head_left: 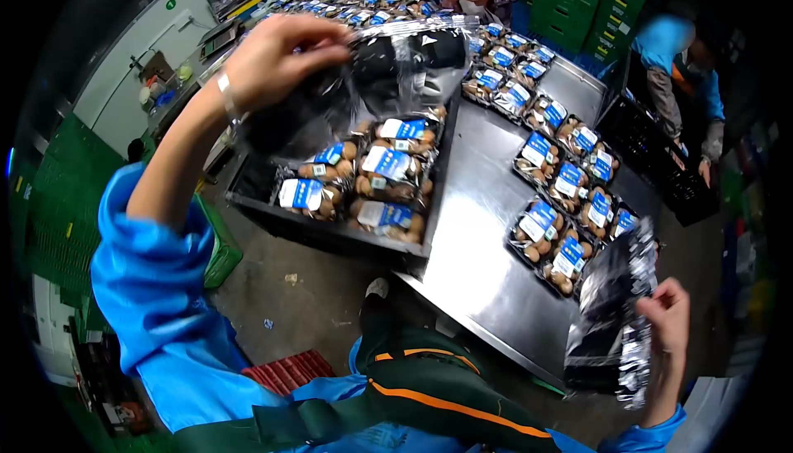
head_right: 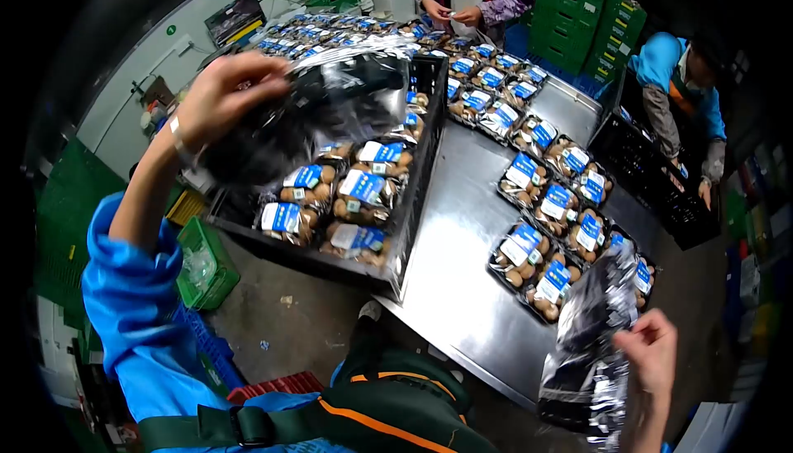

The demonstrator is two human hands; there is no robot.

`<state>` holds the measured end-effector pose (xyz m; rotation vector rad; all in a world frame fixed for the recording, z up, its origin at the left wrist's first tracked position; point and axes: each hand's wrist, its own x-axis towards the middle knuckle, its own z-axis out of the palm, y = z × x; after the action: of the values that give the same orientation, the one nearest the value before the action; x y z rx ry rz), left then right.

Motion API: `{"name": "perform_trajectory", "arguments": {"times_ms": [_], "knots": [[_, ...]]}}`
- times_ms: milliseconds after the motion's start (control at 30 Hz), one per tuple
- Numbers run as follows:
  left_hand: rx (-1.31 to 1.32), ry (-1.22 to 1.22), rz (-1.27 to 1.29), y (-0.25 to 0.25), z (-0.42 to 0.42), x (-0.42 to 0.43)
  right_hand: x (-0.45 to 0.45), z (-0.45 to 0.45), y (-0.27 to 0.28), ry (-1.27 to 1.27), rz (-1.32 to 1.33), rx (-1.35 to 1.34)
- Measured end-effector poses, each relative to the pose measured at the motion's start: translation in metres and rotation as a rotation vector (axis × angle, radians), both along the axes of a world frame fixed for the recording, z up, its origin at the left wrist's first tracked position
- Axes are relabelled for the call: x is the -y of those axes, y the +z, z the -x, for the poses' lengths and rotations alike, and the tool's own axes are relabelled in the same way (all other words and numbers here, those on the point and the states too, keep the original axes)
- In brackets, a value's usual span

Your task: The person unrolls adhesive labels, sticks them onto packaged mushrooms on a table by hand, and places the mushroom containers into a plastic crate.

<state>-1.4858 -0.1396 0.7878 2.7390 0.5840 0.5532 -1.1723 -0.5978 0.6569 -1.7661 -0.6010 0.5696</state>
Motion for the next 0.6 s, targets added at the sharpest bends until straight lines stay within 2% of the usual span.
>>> {"name": "perform_trajectory", "arguments": {"times_ms": [133, 200, 233, 267, 300, 333, 367, 467, 500, 533, 567, 600], "knots": [[0.047, -0.286, -0.427, -0.028, -0.044, -0.148, -0.106, 0.034, 0.075, -0.065, -0.057, 0.452], [0.089, -0.443, -0.410, -0.048, -0.058, -0.218, -0.166, 0.042, 0.107, -0.084, -0.005, 0.694], [0.088, -0.539, -0.416, -0.059, -0.060, -0.248, -0.208, 0.053, 0.121, -0.107, -0.078, 0.558], [0.106, -0.586, -0.407, -0.081, -0.064, -0.283, -0.248, 0.056, 0.136, -0.158, -0.029, 0.678], [0.013, -0.592, -0.452, -0.094, -0.059, -0.307, -0.286, 0.059, 0.151, -0.156, 0.021, 0.720], [-0.083, -0.597, -0.496, -0.109, -0.052, -0.330, -0.329, 0.061, 0.155, -0.141, -0.066, 0.692], [-0.162, -0.616, -0.561, -0.134, -0.050, -0.363, -0.365, 0.056, 0.158, -0.034, -0.059, 0.765], [-0.384, -0.720, -0.611, -0.209, -0.042, -0.420, -0.487, 0.066, 0.135, 0.010, 0.082, 0.804], [-0.601, -0.577, -0.745, -0.218, -0.036, -0.411, -0.531, 0.067, 0.113, 0.049, 0.153, 0.831], [-0.507, -0.486, -0.622, -0.223, -0.028, -0.403, -0.570, 0.079, 0.093, 0.091, 0.321, 0.791], [-0.377, -0.435, -0.554, -0.225, -0.024, -0.396, -0.608, 0.065, 0.047, 0.187, 0.276, 1.159], [-0.251, -0.380, -0.485, -0.227, -0.021, -0.389, -0.646, 0.074, 0.007, 0.187, 0.389, 1.073]]}}
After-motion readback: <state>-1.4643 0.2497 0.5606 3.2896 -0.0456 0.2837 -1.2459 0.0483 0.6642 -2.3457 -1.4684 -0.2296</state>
